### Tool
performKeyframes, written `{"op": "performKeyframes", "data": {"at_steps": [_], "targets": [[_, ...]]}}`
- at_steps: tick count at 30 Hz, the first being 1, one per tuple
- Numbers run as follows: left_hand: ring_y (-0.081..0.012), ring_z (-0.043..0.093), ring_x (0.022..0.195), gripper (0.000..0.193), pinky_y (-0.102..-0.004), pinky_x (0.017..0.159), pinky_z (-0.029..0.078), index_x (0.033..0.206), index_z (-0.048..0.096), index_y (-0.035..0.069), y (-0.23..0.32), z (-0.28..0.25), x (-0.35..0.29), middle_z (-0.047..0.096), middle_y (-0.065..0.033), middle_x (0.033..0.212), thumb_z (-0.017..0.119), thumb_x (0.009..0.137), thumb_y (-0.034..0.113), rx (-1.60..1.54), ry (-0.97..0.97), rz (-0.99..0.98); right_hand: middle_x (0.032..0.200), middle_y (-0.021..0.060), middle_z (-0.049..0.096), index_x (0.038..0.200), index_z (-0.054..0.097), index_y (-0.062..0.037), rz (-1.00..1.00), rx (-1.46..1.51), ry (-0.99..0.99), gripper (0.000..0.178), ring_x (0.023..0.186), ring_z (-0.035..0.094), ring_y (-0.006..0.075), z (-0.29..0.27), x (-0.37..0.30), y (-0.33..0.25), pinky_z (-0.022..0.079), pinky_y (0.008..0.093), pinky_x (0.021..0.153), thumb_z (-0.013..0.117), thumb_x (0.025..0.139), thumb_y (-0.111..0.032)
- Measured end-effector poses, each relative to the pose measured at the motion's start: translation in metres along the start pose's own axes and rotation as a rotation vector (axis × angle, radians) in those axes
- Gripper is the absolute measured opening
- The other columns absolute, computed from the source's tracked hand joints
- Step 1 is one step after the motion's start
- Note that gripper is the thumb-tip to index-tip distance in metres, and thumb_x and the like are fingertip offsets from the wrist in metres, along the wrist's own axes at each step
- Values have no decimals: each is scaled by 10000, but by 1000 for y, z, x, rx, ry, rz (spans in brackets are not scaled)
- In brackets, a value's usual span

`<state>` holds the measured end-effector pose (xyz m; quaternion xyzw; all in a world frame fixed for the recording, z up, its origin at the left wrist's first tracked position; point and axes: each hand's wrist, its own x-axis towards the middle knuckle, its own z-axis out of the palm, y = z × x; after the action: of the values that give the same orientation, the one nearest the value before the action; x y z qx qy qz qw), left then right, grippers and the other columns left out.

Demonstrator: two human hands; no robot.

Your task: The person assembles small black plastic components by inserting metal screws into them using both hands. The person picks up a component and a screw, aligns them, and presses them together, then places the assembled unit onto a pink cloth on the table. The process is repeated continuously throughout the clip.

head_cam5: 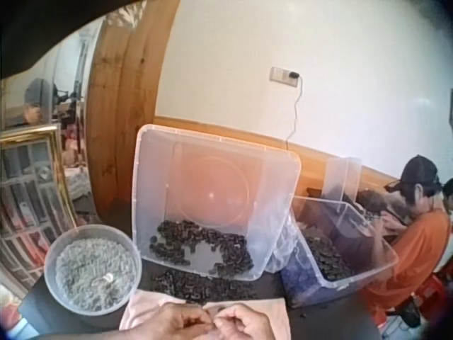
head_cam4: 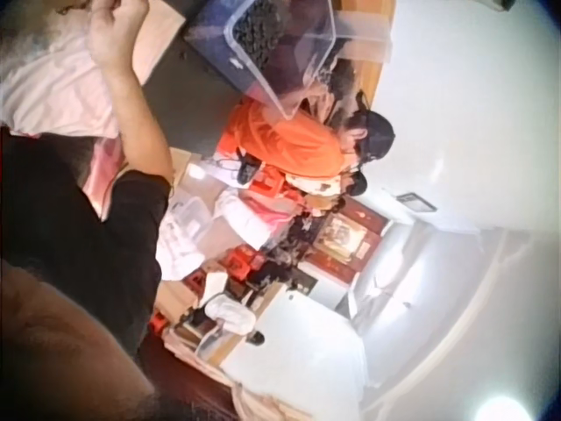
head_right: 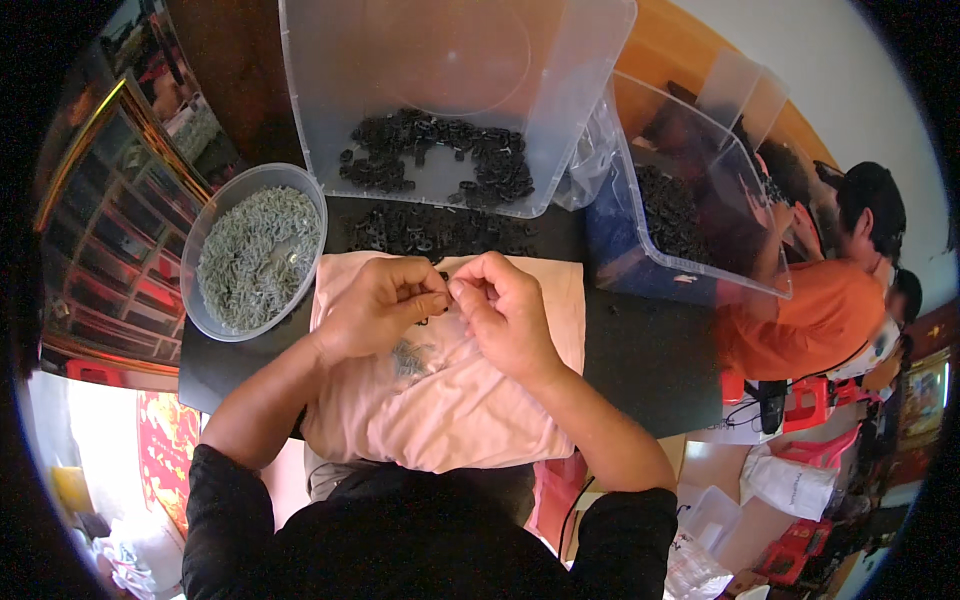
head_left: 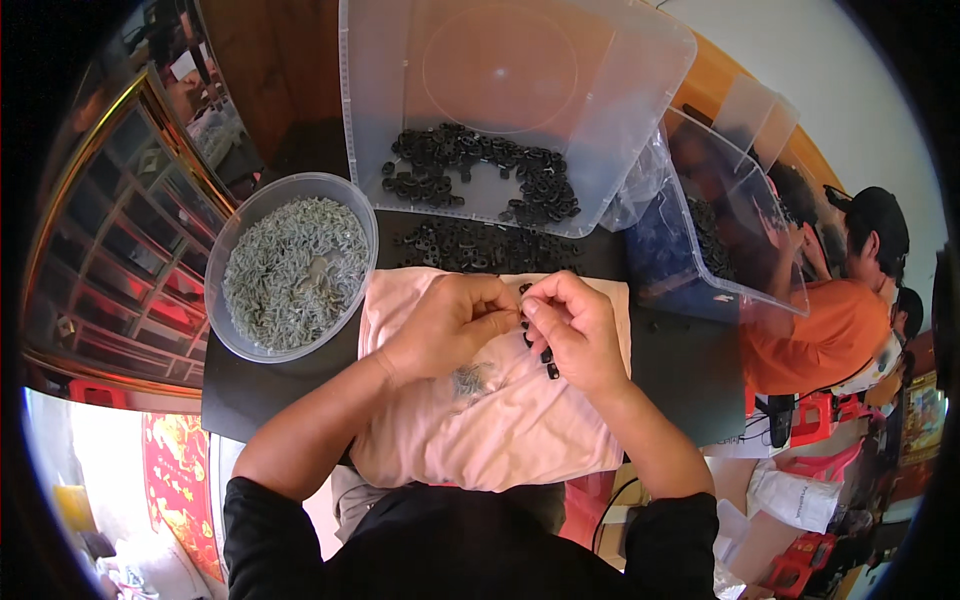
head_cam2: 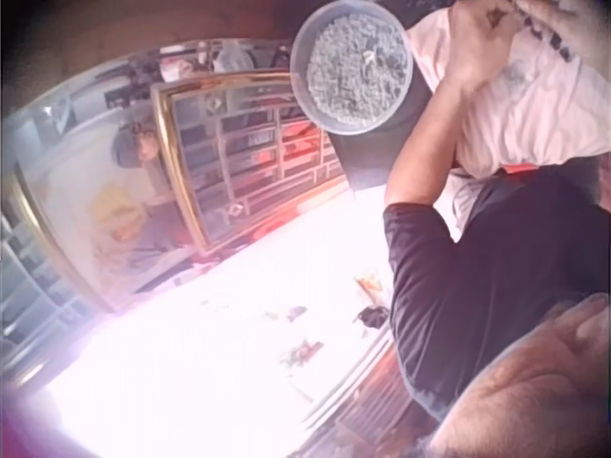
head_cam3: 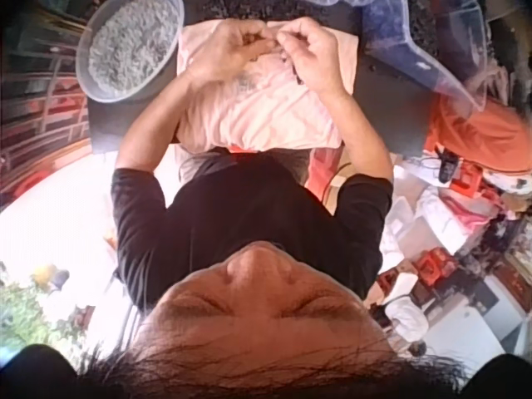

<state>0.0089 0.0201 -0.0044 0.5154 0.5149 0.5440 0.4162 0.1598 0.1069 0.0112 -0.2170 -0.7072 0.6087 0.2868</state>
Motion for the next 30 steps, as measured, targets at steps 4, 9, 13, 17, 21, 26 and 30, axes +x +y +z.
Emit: {"op": "performKeyframes", "data": {"at_steps": [4, 9, 13, 17, 21, 26, 30], "targets": [[-148, 556, 593, 37, -289, 554, 431, 728, 604, 5, 16, -22, 2, 585, -71, 666, 608, 747, 36, 347, -120, 54, 717, 13, 536, 868, 528, 1, 96, -7, 21, 17, 557, 496, 48, -6, -9, -7, 436, 191, 476, 529, 882, -9], [-269, 584, 696, 49, -373, 622, 450, 680, 578, 51, 23, -13, -7, 571, -94, 726, 591, 709, 89, 722, -299, 103, 707, 2, 540, 924, 569, 4, 14, -54, 72, 63, 547, 482, 25, -13, -9, -2, 425, 171, 459, 560, 861, 0], [-290, 576, 735, 51, -392, 647, 447, 702, 569, 75, 9, 3, -12, 555, -84, 762, 615, 706, 97, 888, -282, 141, 697, -10, 533, 927, 568, -3, -17, 26, 30, 64, 553, 487, 26, -15, -6, 3, 430, 172, 464, 565, 864, -4], [-282, 578, 743, 53, -398, 647, 453, 681, 553, 77, 11, 13, -10, 544, -83, 750, 598, 708, 85, 955, -267, 144, 729, 10, 535, 964, 572, 11, -16, 22, -21, 118, 552, 514, 45, -19, -7, 6, 447, 181, 492, 552, 852, 42], [-293, 577, 752, 51, -405, 653, 458, 691, 546, 57, 8, 18, -12, 539, -104, 769, 589, 710, 78, 995, -211, 181, 728, -2, 505, 987, 564, 14, -34, -9, -65, 144, 563, 517, 44, -20, -8, 2, 453, 181, 513, 549, 848, 48], [-308, 573, 773, 50, -405, 665, 459, 712, 545, 39, 8, 12, -11, 531, -126, 803, 584, 713, 70, 964, -264, 169, 721, -5, 474, 1002, 550, 8, -63, -18, -66, 153, 571, 491, 36, -20, -9, 0, 430, 182, 499, 535, 855, 46], [-307, 570, 792, 46, -405, 678, 456, 719, 543, 32, 7, 13, -12, 529, -125, 810, 579, 724, 59, 1008, -283, 173, 735, 2, 481, 1003, 553, 15, -51, -13, -59, 153, 571, 489, 39, -21, -9, 4, 428, 182, 507, 531, 855, 48]]}}
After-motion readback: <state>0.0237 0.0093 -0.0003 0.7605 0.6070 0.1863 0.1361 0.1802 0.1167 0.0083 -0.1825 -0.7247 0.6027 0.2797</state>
